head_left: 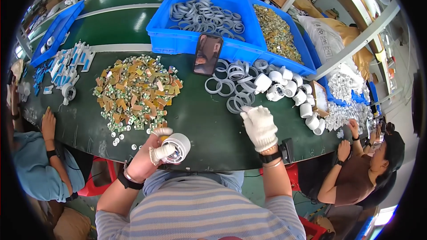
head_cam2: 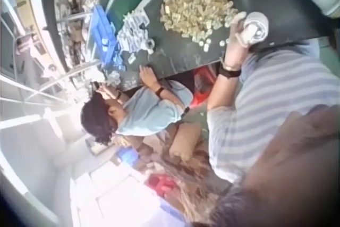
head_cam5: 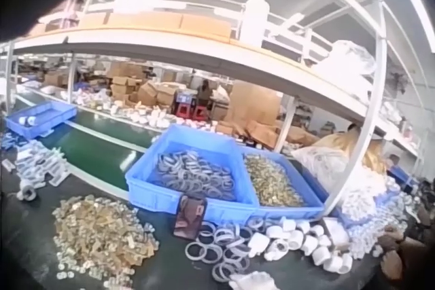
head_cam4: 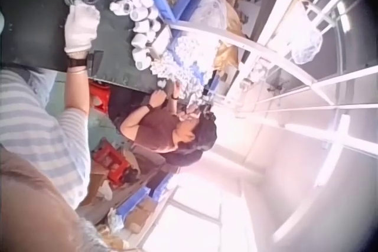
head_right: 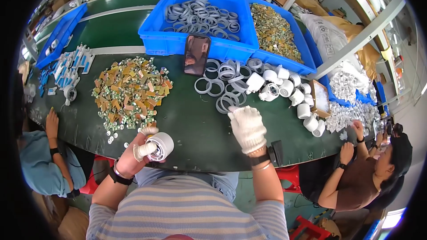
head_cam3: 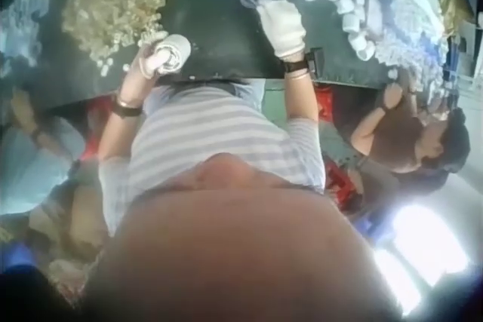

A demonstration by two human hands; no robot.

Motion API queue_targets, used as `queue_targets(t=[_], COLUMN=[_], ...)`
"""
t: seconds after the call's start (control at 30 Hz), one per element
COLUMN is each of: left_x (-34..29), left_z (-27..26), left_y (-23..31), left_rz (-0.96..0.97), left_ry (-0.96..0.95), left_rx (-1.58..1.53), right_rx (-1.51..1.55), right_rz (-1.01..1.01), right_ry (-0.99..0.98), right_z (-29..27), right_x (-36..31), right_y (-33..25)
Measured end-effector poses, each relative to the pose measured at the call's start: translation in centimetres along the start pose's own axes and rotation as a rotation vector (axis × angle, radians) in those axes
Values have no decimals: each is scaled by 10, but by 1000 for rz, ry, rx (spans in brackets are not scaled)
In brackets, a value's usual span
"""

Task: Assembling small electronic or mechanical components into circular housings at a factory workbench.

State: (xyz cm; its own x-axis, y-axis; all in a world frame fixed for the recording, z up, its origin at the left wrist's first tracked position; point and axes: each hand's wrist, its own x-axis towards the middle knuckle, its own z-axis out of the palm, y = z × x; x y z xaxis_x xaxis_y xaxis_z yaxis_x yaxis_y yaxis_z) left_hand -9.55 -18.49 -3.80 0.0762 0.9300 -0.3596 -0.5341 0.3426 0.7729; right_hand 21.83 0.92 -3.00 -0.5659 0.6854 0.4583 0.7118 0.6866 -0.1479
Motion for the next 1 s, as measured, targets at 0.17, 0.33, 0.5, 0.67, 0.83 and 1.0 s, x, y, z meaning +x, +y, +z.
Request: queue_targets(t=[0.17,0.33,0.5,0.67,0.83,1.0], left_x=[6,6,5,-8,-13,2], left_z=[-2,5,6,17,45,38], left_y=[13,7,2,8,17,6], left_rz=[-61,-56,-28,118,295,566], left_ry=[-135,-182,-139,-39,-66,-74], left_rx=[-91,43,-92,458,1006,1408], right_rx=[64,537,604,129,64,190], right_rz=[-128,-177,-165,-212,-203,-165], right_ry=[-8,3,21,49,-15,-111], right_z=[-23,-28,-21,-19,-29,-33], right_x=[-1,-3,1,7,11,5], right_y=[-43,-63,-65,-73,-97,-111])
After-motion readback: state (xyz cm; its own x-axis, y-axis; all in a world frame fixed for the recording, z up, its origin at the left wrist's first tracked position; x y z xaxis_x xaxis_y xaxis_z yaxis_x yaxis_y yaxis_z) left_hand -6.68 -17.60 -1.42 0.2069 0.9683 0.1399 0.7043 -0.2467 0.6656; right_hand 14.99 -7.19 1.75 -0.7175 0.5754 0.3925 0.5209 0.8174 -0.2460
